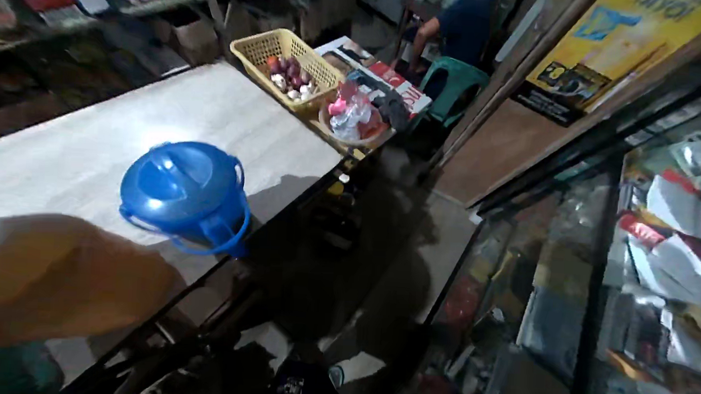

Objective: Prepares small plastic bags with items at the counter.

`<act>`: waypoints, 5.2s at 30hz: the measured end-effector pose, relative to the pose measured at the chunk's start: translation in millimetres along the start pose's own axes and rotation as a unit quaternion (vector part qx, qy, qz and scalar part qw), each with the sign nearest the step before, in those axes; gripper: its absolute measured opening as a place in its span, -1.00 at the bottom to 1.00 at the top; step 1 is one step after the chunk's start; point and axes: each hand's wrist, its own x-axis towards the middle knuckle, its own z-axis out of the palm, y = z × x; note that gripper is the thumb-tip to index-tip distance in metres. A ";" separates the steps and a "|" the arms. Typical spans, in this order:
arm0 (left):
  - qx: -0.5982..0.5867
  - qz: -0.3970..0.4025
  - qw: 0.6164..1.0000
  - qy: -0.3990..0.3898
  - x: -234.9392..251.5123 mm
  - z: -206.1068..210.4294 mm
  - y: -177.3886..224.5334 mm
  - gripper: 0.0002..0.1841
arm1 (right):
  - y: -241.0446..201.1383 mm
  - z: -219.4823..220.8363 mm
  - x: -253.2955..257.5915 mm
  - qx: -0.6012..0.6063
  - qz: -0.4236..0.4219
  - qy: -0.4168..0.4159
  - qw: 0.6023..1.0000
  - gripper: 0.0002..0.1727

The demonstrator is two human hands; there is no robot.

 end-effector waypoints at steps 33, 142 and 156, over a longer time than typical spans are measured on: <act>-0.104 0.257 0.846 0.456 178.8 -172.2 547.4 -0.28 | -642.5 -128.6 285.3 -0.135 -0.796 -0.045 0.588 -0.81; -0.046 0.335 0.775 0.533 304.4 -178.1 581.7 -0.49 | -779.4 -239.6 210.2 0.101 -0.723 -0.178 0.660 -0.91; -0.143 0.593 0.632 0.477 168.6 -216.2 660.9 -0.55 | -806.6 -250.7 201.0 -0.008 -0.666 -0.366 0.650 -0.88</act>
